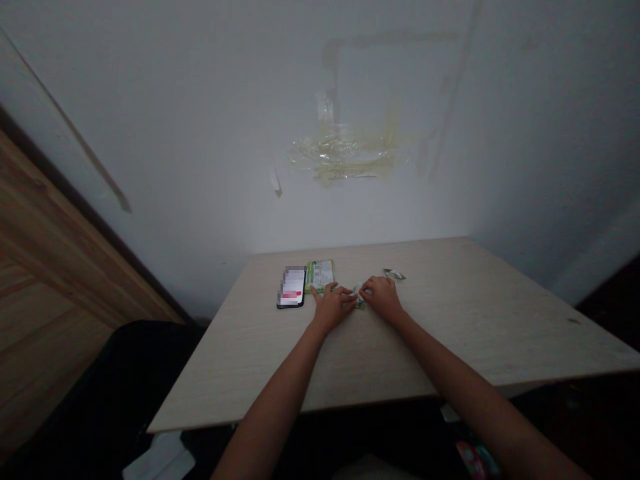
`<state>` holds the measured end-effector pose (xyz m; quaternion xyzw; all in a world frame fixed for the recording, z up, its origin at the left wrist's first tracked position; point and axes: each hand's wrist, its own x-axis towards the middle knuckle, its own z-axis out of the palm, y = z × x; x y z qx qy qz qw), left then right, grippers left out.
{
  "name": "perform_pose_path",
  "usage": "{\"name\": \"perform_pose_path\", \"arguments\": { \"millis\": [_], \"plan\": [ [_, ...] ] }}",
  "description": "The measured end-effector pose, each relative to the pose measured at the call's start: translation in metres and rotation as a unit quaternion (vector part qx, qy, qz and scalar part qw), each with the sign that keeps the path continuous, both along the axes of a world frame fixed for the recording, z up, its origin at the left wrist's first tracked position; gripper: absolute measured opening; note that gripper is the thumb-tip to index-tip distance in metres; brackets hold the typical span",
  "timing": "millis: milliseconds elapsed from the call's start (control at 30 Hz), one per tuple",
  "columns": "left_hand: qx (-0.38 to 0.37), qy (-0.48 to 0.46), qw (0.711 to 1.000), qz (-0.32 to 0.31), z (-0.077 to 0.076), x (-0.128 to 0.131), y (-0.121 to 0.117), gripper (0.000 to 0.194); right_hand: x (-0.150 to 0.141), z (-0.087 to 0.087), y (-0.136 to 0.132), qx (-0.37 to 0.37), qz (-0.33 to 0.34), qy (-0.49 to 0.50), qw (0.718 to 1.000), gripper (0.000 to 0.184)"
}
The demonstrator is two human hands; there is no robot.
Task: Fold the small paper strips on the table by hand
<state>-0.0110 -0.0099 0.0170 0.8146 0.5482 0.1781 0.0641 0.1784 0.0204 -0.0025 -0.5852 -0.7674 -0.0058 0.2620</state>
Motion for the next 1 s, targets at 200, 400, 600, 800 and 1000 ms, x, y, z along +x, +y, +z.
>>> {"name": "perform_pose_path", "arguments": {
  "millis": [200,400,600,800,1000],
  "plan": [
    [-0.008,0.002,1.0,-0.009,0.0002,-0.002,-0.0001,0.027,-0.0008,0.0005,-0.0012,0.0,-0.005,0.002,1.0,0.021],
    [-0.009,0.004,1.0,-0.02,-0.0006,-0.0044,0.0003,0.027,0.0004,0.0003,-0.0002,-0.018,-0.002,0.006,1.0,0.019],
    [-0.014,0.01,1.0,-0.022,-0.0032,-0.0067,0.0025,0.028,0.0015,0.0021,-0.004,-0.025,0.009,0.019,0.999,0.021],
    [-0.014,0.011,1.0,-0.018,-0.0045,-0.0082,0.0036,0.027,0.0038,0.0039,-0.0059,-0.035,0.019,0.007,0.999,0.027],
    [-0.014,0.011,1.0,-0.021,-0.0045,-0.0101,0.0056,0.027,0.0053,0.0019,-0.0078,-0.033,0.03,0.006,0.999,0.03]
  ]
}}
